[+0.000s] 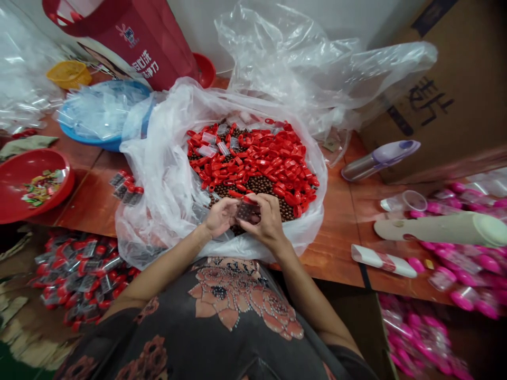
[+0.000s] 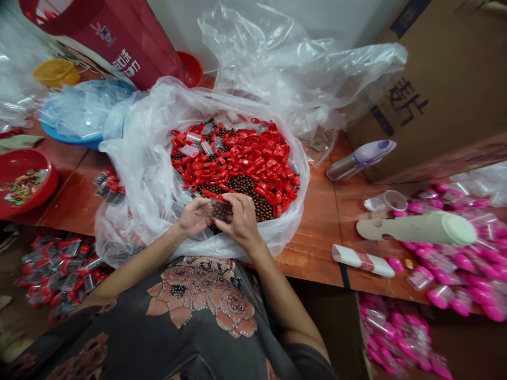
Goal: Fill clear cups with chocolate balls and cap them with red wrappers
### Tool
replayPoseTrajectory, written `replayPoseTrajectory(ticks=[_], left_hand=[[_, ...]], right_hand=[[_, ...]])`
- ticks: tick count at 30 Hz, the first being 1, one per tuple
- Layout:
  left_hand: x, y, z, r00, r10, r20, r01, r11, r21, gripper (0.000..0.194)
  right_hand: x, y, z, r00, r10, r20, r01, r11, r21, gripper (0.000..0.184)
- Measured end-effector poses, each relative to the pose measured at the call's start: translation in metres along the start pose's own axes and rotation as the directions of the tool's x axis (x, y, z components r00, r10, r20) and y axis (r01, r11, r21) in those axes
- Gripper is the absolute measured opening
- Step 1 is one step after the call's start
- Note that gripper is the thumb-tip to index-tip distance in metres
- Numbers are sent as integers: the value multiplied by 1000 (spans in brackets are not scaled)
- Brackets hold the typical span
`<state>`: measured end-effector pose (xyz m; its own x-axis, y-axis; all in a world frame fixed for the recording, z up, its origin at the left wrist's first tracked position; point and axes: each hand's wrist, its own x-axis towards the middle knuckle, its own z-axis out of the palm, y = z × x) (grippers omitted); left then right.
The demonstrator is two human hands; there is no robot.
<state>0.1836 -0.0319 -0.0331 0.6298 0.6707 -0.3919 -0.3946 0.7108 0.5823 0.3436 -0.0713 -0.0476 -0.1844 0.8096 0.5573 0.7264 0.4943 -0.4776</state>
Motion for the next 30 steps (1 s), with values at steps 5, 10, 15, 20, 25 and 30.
replayPoseTrajectory(ticks=[5, 10, 15, 20, 25, 30], left_hand=[[1, -3, 1, 998, 33, -53, -33, 999, 6, 45], [2, -6, 6, 985, 6, -170, -3, 1000, 22, 37], [1, -12, 7, 985, 30, -172, -5, 990, 140, 38], [0, -18, 11, 954, 176, -244, -114, 962, 248, 39], [-4, -20, 9, 939, 259, -224, -192, 940, 284, 51], [-11, -21, 4, 898, 340, -278, -222, 897, 382, 52]], right_hand=[[-3, 0, 5, 993, -121, 12, 122, 992, -27, 60], [-7, -4, 7, 996, -88, 13, 88, 995, -44, 69], [-4, -6, 5, 990, -68, 125, 83, 989, -124, 75], [2, -8, 8, 987, -77, 142, 96, 987, -126, 65], [3, -6, 15, 979, -115, 171, 134, 985, -106, 55], [5, -11, 21, 970, -148, 191, 168, 981, -94, 61]])
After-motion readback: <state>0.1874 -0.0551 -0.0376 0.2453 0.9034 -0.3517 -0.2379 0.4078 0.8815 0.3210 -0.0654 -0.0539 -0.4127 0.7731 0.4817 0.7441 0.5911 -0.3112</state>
